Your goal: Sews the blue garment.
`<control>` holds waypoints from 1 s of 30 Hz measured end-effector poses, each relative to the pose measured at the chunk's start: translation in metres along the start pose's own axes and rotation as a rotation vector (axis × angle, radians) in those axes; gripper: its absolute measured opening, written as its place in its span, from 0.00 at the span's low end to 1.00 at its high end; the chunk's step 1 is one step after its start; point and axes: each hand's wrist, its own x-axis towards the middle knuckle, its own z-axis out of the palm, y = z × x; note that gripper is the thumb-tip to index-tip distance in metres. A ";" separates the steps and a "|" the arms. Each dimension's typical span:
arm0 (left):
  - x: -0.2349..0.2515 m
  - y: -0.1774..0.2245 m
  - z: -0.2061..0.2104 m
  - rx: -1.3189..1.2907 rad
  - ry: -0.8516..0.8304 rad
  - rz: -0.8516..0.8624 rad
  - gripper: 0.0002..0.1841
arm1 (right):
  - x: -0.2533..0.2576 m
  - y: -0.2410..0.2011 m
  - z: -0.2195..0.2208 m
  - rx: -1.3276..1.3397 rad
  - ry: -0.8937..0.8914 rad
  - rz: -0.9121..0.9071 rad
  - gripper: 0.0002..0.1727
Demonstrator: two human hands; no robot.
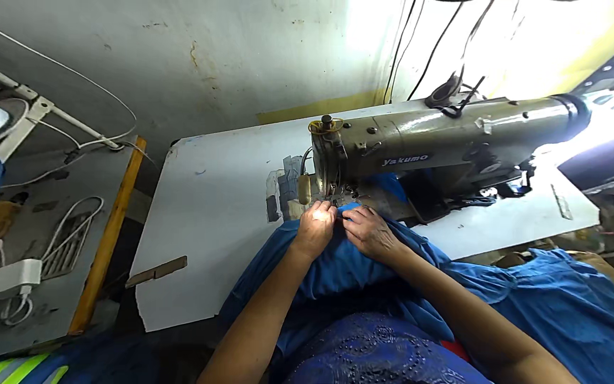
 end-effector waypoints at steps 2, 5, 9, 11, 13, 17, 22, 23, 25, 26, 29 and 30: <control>0.000 -0.003 -0.003 -0.086 -0.052 -0.069 0.11 | 0.000 0.000 0.001 -0.003 -0.010 0.007 0.18; -0.011 -0.007 0.000 -0.136 0.086 -0.058 0.08 | 0.000 -0.001 0.001 0.003 -0.013 0.021 0.19; -0.036 0.000 0.003 -0.053 0.167 0.071 0.13 | -0.001 0.001 0.002 0.009 -0.020 0.011 0.20; -0.048 0.009 0.005 -0.067 0.065 0.055 0.16 | -0.002 0.002 0.003 0.026 -0.031 0.003 0.20; -0.054 0.013 0.008 -0.064 0.031 0.045 0.20 | -0.002 0.003 0.002 0.055 -0.047 0.006 0.21; -0.053 0.013 0.009 -0.052 0.040 0.055 0.23 | -0.002 0.007 0.000 0.131 -0.083 0.049 0.22; -0.050 0.009 0.009 -0.063 0.034 0.064 0.25 | -0.001 0.009 -0.003 0.181 -0.090 0.051 0.22; -0.050 0.009 0.009 -0.063 0.025 0.063 0.25 | -0.001 0.011 -0.004 0.174 -0.095 0.038 0.22; -0.051 0.008 0.009 -0.059 0.021 0.071 0.25 | -0.003 0.014 -0.006 0.120 -0.117 -0.014 0.23; -0.050 0.007 0.008 -0.056 0.021 0.078 0.25 | -0.003 0.016 -0.008 0.091 -0.130 -0.046 0.24; -0.050 0.005 0.008 -0.046 0.009 0.089 0.26 | -0.003 0.019 -0.011 0.062 -0.183 -0.101 0.26; -0.050 0.004 0.008 -0.047 0.002 0.091 0.26 | -0.003 0.020 -0.010 0.073 -0.182 -0.098 0.26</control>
